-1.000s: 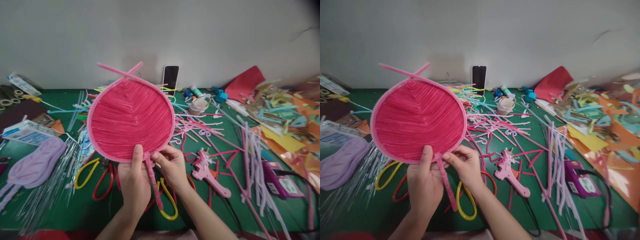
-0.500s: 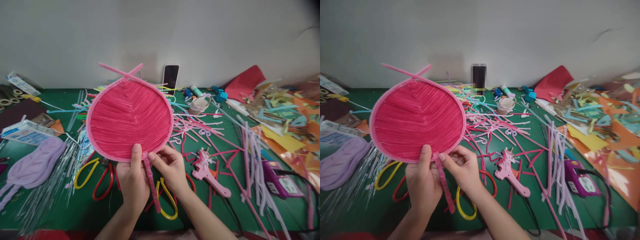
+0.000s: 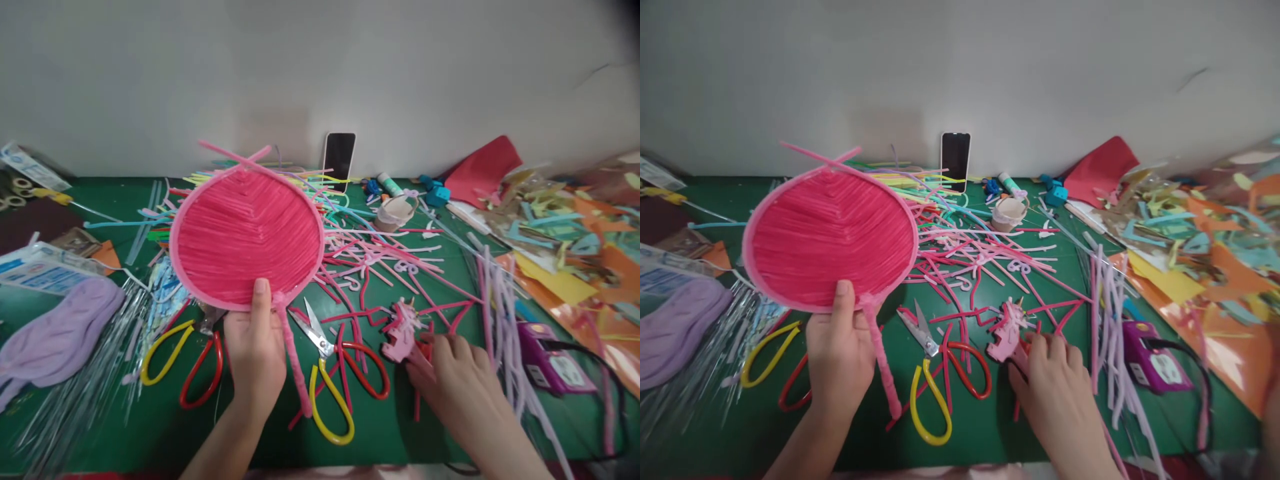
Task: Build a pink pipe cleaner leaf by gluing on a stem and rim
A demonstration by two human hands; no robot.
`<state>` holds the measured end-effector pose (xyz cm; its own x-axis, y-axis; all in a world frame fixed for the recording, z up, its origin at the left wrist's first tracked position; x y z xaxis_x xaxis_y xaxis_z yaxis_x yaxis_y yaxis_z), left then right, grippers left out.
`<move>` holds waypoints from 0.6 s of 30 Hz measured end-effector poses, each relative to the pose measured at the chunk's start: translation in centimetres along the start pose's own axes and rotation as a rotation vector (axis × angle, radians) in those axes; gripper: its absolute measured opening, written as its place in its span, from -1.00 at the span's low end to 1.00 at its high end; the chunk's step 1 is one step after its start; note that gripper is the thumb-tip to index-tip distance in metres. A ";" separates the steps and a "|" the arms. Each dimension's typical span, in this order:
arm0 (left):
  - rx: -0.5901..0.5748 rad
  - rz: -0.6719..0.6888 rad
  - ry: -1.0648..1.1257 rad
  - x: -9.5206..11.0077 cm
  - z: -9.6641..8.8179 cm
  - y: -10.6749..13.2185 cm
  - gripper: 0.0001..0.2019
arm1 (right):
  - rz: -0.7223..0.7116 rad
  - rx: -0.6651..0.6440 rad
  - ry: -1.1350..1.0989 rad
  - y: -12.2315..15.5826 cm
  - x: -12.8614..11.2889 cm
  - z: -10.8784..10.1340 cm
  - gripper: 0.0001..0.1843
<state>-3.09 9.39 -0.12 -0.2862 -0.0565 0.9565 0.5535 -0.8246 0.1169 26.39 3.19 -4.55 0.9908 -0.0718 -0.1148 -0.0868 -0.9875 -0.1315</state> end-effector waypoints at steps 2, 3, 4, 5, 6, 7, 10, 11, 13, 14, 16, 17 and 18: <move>-0.016 -0.001 0.015 -0.2 0.3 -0.2 -0.73 | -0.046 -0.048 0.093 1.2 1.0 1.6 -0.74; -0.020 -0.001 0.015 -0.3 0.5 -0.2 -0.71 | -0.051 -0.069 0.090 1.5 1.1 2.2 -0.75; -0.020 0.006 0.011 -0.3 0.5 -0.2 -0.70 | -0.042 -0.077 0.070 1.7 1.2 2.4 -0.76; -0.022 0.014 0.006 -0.3 0.6 -0.3 -0.70 | -0.022 -0.071 0.044 1.7 1.2 2.4 -0.77; -0.026 0.020 0.011 -0.4 0.7 -0.3 -0.70 | 0.010 -0.046 0.020 1.6 1.3 1.9 -0.76; -0.034 0.022 0.030 -0.5 0.8 -0.4 -0.71 | 0.052 -0.003 0.003 1.5 1.6 1.2 -0.74; -0.070 -0.010 0.130 -1.1 1.3 -0.6 -0.75 | 0.200 0.202 -0.038 1.3 2.8 -2.7 -0.58; -0.079 -0.025 0.155 -1.3 1.4 -0.7 -0.76 | 0.272 0.278 -0.061 1.5 3.3 -4.1 -0.55; -0.083 -0.034 0.153 -1.4 1.6 -0.7 -0.77 | 0.416 0.367 -0.160 2.2 4.0 -6.1 -0.55; -0.084 -0.031 0.129 -1.3 1.7 -0.7 -0.76 | 0.458 0.364 -0.235 2.4 3.7 -6.4 -0.59; -0.079 -0.016 0.042 -0.9 1.7 -0.5 -0.73 | 0.436 0.280 -0.402 2.0 1.6 -6.3 -0.69; -0.072 -0.009 -0.011 -0.7 1.7 -0.4 -0.71 | 0.396 0.235 -0.487 1.7 0.1 -6.1 -0.71; -0.068 -0.006 -0.058 -0.4 1.6 -0.3 -0.70 | 0.343 0.164 -0.628 1.2 -1.8 -5.5 -0.73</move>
<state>-1.87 10.58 -0.15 -0.2427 -0.0204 0.9699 0.4972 -0.8611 0.1063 25.07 1.37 0.97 0.6631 -0.2306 -0.7122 -0.4446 -0.8867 -0.1269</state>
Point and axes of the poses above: each hand's wrist, its own y-axis away from the middle knuckle, its own z-axis out of the palm, x = y × z, the point moved 10 cm from there along -y, towards the middle knuckle, and after that the axes turned 5 degrees about x, right-handed, at the moved point
